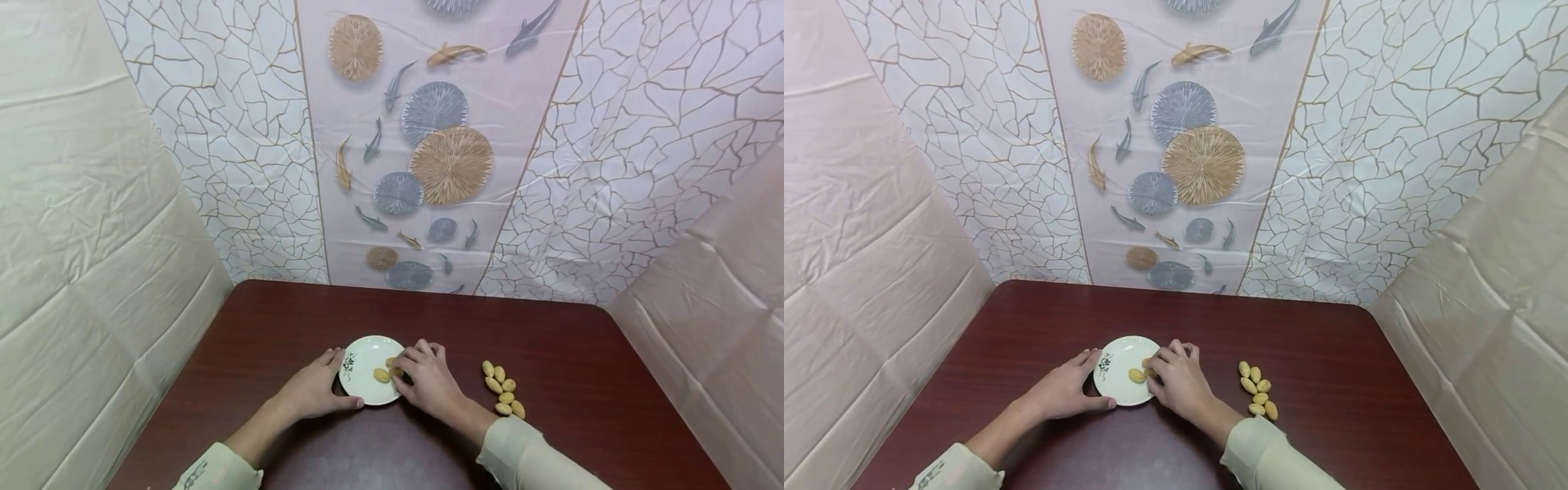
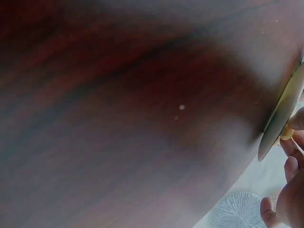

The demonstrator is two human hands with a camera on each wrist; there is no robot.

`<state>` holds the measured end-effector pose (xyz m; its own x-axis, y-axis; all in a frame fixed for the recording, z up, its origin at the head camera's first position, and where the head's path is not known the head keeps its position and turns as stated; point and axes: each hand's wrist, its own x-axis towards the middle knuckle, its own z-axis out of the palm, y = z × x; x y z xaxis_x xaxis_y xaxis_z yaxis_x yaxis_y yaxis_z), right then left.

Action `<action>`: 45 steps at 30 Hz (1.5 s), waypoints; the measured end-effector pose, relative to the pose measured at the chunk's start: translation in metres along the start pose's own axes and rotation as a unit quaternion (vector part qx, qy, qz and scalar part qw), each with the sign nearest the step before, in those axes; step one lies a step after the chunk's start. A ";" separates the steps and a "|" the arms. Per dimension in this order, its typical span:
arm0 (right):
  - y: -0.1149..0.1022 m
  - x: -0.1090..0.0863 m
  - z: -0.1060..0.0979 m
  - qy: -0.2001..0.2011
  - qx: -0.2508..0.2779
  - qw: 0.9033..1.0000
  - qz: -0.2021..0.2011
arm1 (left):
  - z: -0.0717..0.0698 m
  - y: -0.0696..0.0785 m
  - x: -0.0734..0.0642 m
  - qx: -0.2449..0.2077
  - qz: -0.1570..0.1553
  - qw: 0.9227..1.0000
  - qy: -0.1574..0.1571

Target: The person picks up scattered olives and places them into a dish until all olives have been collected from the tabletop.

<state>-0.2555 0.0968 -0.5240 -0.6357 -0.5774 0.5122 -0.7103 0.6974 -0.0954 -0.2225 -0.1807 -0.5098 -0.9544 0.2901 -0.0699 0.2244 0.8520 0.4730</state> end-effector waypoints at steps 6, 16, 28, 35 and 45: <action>0.000 0.000 -0.002 0.000 0.013 1.000 0.003 | 0.000 0.001 0.000 -0.003 0.001 1.000 0.003; 0.004 -0.005 -0.014 -0.004 0.009 1.000 0.010 | -0.001 0.001 -0.001 -0.004 -0.002 1.000 0.002; 0.018 -0.021 -0.039 -0.028 -0.002 0.999 0.040 | 0.001 0.000 0.001 -0.005 0.001 1.000 0.001; 0.027 -0.032 -0.048 -0.029 -0.023 0.998 0.052 | 0.002 -0.001 0.001 -0.004 -0.001 1.000 0.002; 0.042 -0.044 -0.057 -0.024 -0.057 0.997 0.055 | -0.001 0.002 -0.001 -0.008 0.008 1.000 0.006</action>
<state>-0.2396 0.1757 -0.5018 -0.7230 -0.5128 0.4630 -0.5984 0.7997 -0.0487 -0.2208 -0.1799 -0.5084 -0.9529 0.2985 -0.0526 0.2363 0.8402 0.4880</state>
